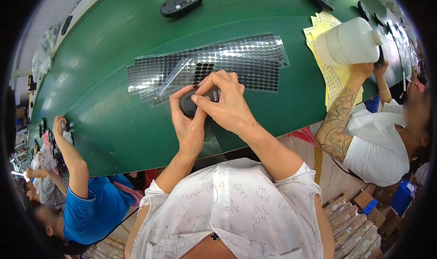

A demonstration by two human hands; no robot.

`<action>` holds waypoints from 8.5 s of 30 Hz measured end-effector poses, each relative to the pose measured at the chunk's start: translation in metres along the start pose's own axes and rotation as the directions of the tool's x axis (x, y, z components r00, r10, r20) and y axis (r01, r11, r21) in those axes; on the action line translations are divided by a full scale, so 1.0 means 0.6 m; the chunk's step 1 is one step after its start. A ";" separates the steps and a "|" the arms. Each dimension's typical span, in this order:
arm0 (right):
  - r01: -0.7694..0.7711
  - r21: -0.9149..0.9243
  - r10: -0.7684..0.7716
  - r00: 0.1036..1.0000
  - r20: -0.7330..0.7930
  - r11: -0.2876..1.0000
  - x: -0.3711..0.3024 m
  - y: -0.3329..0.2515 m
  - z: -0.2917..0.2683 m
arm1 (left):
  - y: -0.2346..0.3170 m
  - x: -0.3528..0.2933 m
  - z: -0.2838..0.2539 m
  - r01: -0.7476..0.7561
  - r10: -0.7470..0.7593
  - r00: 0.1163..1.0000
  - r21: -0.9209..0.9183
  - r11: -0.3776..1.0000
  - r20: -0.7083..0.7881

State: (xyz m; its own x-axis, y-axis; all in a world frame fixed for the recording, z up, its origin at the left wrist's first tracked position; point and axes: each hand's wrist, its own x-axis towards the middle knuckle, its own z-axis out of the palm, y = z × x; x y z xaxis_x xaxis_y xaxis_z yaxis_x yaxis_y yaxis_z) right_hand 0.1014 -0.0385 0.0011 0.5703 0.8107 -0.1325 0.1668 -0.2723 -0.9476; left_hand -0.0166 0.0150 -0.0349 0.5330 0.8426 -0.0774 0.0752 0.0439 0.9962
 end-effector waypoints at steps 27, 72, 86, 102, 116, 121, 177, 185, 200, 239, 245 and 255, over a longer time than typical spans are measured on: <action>0.243 -0.071 -0.251 0.893 -0.374 0.968 -0.016 0.013 -0.036 | 0.055 -0.003 -0.020 0.076 -0.054 0.949 -0.058 0.995 0.309; 0.243 0.081 -0.190 0.892 -0.410 0.967 -0.070 0.088 -0.049 | 0.358 0.063 0.011 -0.242 0.990 0.078 -0.961 0.135 0.120; 0.188 0.084 -0.130 0.879 -0.460 0.979 -0.067 0.076 -0.062 | 0.320 -0.011 -0.027 0.242 0.948 0.211 -0.953 0.185 0.237; 0.313 0.094 -0.237 0.854 -0.463 0.945 -0.074 0.079 -0.049 | 0.338 -0.013 -0.125 -0.126 0.944 0.182 -0.959 -0.255 -0.275; 0.284 0.119 -0.212 0.885 -0.414 0.951 -0.065 0.089 -0.055 | 0.406 -0.045 -0.202 -0.788 0.706 0.609 0.170 0.592 0.361; 0.243 0.084 -0.180 0.874 -0.452 0.966 -0.076 0.116 -0.073 | 0.291 0.043 -0.306 -0.434 0.516 0.838 0.358 0.827 -0.177; 0.473 0.110 -0.480 0.876 0.047 0.874 0.036 0.052 -0.021 | 0.024 0.127 -0.095 -0.100 0.281 0.784 -0.335 0.937 0.553; 0.388 0.003 -0.388 0.921 -0.006 0.921 0.030 0.043 -0.019 | 0.023 0.123 -0.089 0.016 0.229 0.782 -0.385 0.923 0.579; 0.382 -0.688 -0.625 0.770 -0.132 0.616 0.052 0.038 -0.017 | 0.027 0.147 -0.123 0.156 0.119 0.838 -0.443 0.883 0.533; 0.411 -0.134 -0.430 0.886 -0.175 0.902 0.023 0.040 0.025 | 0.021 0.120 -0.103 0.070 0.178 0.876 -0.484 0.872 0.449; 0.394 0.081 -0.367 0.900 -0.235 0.916 0.022 0.021 0.038 | 0.050 0.099 -0.090 -0.040 0.143 0.947 -0.338 0.940 0.288; 0.374 0.199 -0.339 0.922 -0.188 0.906 0.028 0.028 0.019 | 0.080 0.002 -0.241 -0.286 0.626 0.696 0.663 0.692 -0.353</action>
State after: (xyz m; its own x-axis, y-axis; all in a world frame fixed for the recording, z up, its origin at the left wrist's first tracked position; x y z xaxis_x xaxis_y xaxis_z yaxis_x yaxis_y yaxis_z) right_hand 0.1045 -0.0233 -0.0205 0.6205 0.7418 0.2543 0.2048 0.1598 -0.9657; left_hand -0.1342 0.0960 0.0185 0.1205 0.8032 0.5834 0.4581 -0.5664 0.6851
